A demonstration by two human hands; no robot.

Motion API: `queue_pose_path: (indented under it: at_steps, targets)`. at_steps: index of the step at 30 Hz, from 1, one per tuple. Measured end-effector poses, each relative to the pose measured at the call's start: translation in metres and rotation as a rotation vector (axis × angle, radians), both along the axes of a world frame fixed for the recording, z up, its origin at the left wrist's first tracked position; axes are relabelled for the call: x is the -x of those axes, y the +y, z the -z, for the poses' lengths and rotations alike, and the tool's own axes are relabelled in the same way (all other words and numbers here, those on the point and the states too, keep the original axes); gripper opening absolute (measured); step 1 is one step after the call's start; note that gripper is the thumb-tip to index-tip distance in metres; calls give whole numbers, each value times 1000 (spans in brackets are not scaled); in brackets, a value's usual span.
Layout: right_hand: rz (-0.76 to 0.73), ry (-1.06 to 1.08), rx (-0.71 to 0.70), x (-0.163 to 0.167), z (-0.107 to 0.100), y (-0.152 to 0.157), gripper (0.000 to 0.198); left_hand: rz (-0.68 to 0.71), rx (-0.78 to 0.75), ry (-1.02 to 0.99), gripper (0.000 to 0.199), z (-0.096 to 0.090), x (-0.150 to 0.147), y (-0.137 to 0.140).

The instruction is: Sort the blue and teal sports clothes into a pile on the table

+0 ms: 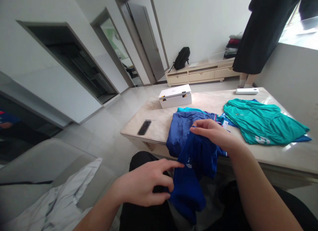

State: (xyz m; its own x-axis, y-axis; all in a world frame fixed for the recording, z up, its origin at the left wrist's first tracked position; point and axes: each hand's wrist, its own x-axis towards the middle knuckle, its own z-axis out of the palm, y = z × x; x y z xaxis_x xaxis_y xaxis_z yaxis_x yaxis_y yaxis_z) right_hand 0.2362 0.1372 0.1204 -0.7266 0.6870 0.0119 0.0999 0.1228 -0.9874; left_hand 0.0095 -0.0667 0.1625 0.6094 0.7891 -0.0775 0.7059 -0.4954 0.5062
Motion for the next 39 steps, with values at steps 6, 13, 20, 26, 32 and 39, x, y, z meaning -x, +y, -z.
queue_pose_path:
  at_steps: [6,13,20,26,32,39]
  targets:
    - [7,-27,-54,-5,-1,1,44,-125,63,-92,7,-9,19,5]
    - [-15,-90,-273,12,-12,-28,37,-476,216,-334,19,7,23,17]
    - [-9,-176,-400,44,-5,-62,25,-631,257,-652,20,25,16,24]
    - [-75,-126,-251,57,6,-68,16,-661,124,-655,15,30,15,24]
    - [-142,-55,-6,62,12,-66,22,-763,-48,-581,20,38,19,24]
    - [-144,9,57,68,15,-68,20,-897,-150,-508,24,46,21,27]
